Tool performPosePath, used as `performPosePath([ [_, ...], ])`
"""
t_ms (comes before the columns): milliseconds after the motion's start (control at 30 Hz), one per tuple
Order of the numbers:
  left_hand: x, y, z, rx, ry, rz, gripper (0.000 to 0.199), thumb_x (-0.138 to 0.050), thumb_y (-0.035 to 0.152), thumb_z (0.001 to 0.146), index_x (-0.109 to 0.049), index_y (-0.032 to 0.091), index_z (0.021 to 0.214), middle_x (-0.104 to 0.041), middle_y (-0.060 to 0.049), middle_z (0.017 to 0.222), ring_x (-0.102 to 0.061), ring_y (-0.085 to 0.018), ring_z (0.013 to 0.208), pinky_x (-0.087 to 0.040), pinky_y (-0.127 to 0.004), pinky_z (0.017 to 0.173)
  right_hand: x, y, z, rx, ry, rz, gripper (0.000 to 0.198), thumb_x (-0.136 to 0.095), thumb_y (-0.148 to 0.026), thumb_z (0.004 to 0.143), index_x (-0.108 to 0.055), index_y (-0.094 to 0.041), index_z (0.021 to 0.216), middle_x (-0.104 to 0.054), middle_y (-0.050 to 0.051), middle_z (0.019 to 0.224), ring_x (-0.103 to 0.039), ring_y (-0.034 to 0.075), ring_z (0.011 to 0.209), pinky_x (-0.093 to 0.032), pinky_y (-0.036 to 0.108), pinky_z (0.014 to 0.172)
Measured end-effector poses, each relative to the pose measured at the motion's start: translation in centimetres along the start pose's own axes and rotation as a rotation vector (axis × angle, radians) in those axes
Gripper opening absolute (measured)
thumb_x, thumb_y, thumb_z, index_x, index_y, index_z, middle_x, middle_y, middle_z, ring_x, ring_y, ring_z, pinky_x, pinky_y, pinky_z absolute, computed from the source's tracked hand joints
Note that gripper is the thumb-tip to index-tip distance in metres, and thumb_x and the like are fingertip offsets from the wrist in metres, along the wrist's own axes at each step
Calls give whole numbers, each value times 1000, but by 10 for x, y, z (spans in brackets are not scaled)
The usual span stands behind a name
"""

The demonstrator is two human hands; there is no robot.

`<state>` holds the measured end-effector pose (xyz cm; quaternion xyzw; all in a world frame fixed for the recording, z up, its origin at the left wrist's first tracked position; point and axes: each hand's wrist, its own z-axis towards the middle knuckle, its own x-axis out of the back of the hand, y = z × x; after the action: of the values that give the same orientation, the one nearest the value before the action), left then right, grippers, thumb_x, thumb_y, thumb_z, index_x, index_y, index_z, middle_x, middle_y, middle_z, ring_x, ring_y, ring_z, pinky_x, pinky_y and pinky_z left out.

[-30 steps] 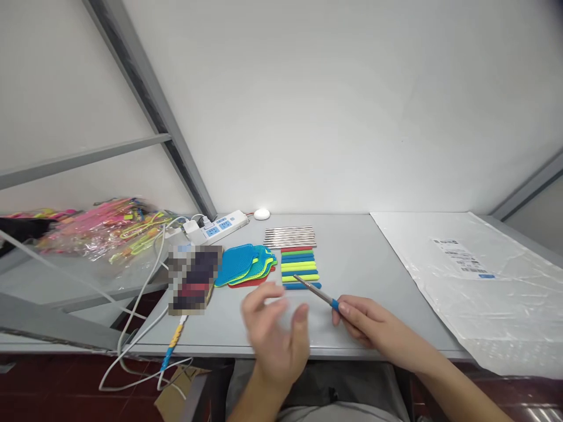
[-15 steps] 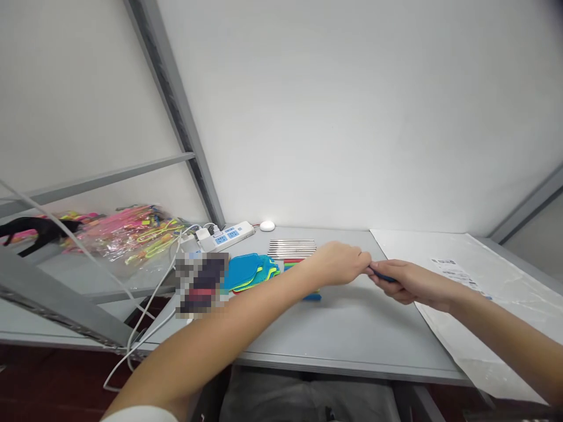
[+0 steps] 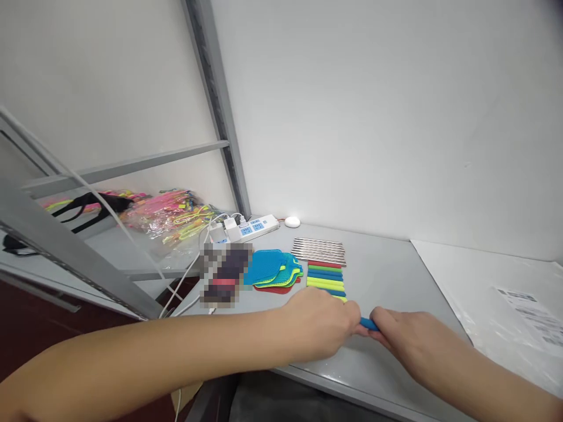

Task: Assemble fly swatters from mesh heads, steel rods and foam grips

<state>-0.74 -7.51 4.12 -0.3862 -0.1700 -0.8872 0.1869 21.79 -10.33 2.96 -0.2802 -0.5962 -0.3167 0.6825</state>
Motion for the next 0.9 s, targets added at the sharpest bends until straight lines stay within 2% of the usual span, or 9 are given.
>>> performPosePath([
  [100, 12, 0, -11, 75, 1, -66, 33, -60, 32, 88, -47, 25, 59, -35, 7, 40, -26, -12, 25, -6, -25, 35, -7, -5, 9, 206, 135, -239, 19, -40, -17, 94, -39, -25, 77, -52, -3, 58, -44, 18, 39, -11, 32, 46],
  [167, 22, 0, -11, 130, -92, -229, 37, -58, 26, 89, -43, 25, 55, -34, 7, 40, -27, -12, 26, -8, -25, 33, -4, -7, 14, 281, 193, -348, 18, -40, -8, 87, -41, -24, 79, -52, -1, 61, -45, 18, 44, -13, 33, 50],
  [233, 32, 0, -7, 266, -284, -465, 45, -51, 26, 93, -36, 24, 51, -34, 6, 41, -30, -12, 29, -14, -23, 33, 3, -8, 19, 344, 216, -426, 18, -41, -5, 83, -45, -22, 80, -51, 1, 63, -44, 18, 48, -14, 34, 52],
  [400, 47, -5, -2, 902, -920, -1234, 48, -34, 52, 97, -36, 26, 57, -25, 6, 48, -17, -11, 35, -15, -23, 34, 19, -3, 26, 495, 247, -463, 14, -47, -9, 86, -53, -21, 87, -49, 0, 64, -39, 17, 52, -15, 35, 54],
  [500, 54, -25, -14, 1037, -1071, -1493, 45, -39, 59, 93, -38, 26, 61, -18, 9, 52, -8, -10, 37, -7, -22, 34, 18, 22, 19, 448, 232, -414, 13, -45, -14, 92, -55, -22, 93, -53, 0, 67, -41, 18, 56, -21, 35, 57],
  [567, 64, -46, -21, 1047, -1044, -1472, 44, -46, 60, 90, -41, 26, 63, -20, 9, 52, -9, -9, 37, -5, -22, 33, 14, 46, 7, 289, 213, -354, 15, -41, -19, 96, -54, -22, 90, -56, 2, 70, -45, 19, 59, -28, 35, 60],
  [633, 76, -66, -21, 1088, -908, -1328, 45, -51, 62, 87, -45, 24, 63, -25, 8, 52, -14, -8, 36, -8, -21, 33, 7, 61, -4, -11, 221, -269, 20, -41, -27, 99, -52, -21, 82, -54, 2, 64, -46, 19, 56, -31, 34, 58],
  [733, 88, -82, -3, 1060, -703, -1017, 47, -50, 64, 87, -49, 21, 68, -36, 5, 57, -24, -8, 41, -16, -20, 37, -8, 48, -10, -300, 143, -21, 14, -46, -31, 97, -55, -20, 95, -58, 2, 69, -54, 21, 65, -37, 32, 58],
  [900, 71, -67, 34, 677, -434, -534, 39, -39, 50, 97, -54, 21, 76, -51, 2, 68, -46, -13, 59, -36, -24, 55, -47, -24, 19, -37, 62, 160, 17, -42, -16, 97, -58, -18, 103, -61, 8, 94, -55, 22, 80, -44, 37, 73],
])
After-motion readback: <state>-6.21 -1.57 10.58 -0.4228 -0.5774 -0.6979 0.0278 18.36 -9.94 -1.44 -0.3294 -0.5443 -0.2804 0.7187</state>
